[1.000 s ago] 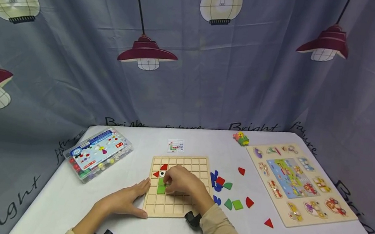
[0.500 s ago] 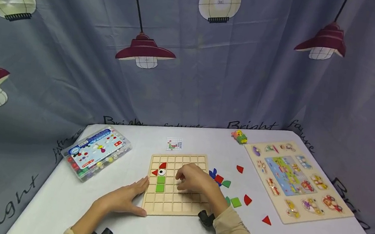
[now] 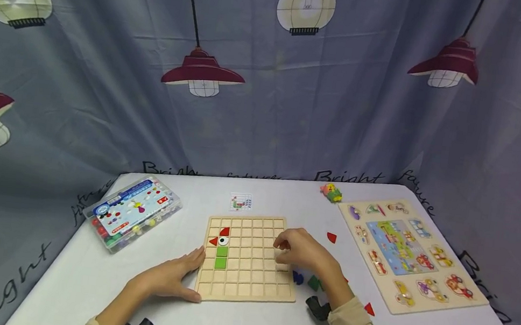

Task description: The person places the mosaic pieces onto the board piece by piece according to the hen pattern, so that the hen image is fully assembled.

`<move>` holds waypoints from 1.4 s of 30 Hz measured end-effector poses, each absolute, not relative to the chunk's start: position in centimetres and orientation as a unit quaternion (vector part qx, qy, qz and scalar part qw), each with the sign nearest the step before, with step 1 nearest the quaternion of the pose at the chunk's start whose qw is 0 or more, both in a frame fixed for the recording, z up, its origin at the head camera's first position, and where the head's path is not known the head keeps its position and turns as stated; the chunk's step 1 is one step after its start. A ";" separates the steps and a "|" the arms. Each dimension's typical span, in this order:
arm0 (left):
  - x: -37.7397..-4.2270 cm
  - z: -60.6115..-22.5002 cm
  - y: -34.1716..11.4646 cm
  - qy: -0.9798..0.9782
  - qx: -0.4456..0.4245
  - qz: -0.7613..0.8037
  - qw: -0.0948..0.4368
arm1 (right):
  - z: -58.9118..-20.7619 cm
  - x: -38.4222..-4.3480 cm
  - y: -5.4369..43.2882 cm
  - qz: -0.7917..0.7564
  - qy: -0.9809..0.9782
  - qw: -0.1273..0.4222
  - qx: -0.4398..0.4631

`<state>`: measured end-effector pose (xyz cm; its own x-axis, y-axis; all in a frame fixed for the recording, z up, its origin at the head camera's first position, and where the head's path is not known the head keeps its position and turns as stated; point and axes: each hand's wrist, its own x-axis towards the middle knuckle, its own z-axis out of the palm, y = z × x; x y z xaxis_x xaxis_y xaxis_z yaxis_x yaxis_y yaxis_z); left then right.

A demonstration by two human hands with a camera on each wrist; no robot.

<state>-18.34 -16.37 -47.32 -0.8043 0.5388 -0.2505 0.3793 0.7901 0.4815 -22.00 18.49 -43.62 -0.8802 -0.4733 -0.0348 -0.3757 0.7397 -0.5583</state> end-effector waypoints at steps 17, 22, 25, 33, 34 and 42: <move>-18.3 -47.7 -16.4 0.927 0.245 0.207 0.193 | -45.0 -21.3 25.3 -0.274 0.942 0.126 -0.148; -18.2 -47.5 -16.6 0.928 0.247 0.205 0.191 | -45.7 -20.6 26.0 -0.273 0.938 0.143 -0.158; -18.2 -47.3 -16.6 0.927 0.247 0.208 0.192 | -45.7 -20.4 26.3 -0.271 0.939 0.148 -0.152; -18.3 -47.3 -16.5 0.925 0.249 0.208 0.196 | -46.0 -20.2 27.0 -0.272 0.938 0.171 -0.131; -18.3 -47.3 -16.4 0.926 0.249 0.208 0.195 | -46.0 -20.1 27.0 -0.274 0.936 0.178 -0.130; -18.3 -47.2 -16.5 0.926 0.241 0.213 0.197 | -45.9 -19.9 26.8 -0.282 0.933 0.189 -0.117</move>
<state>-18.32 -16.48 -47.23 -0.8061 0.5302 -0.2628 0.3624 0.7934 0.4891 -19.85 26.76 -45.90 -0.9014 -0.3242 -0.2871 -0.1109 0.8137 -0.5706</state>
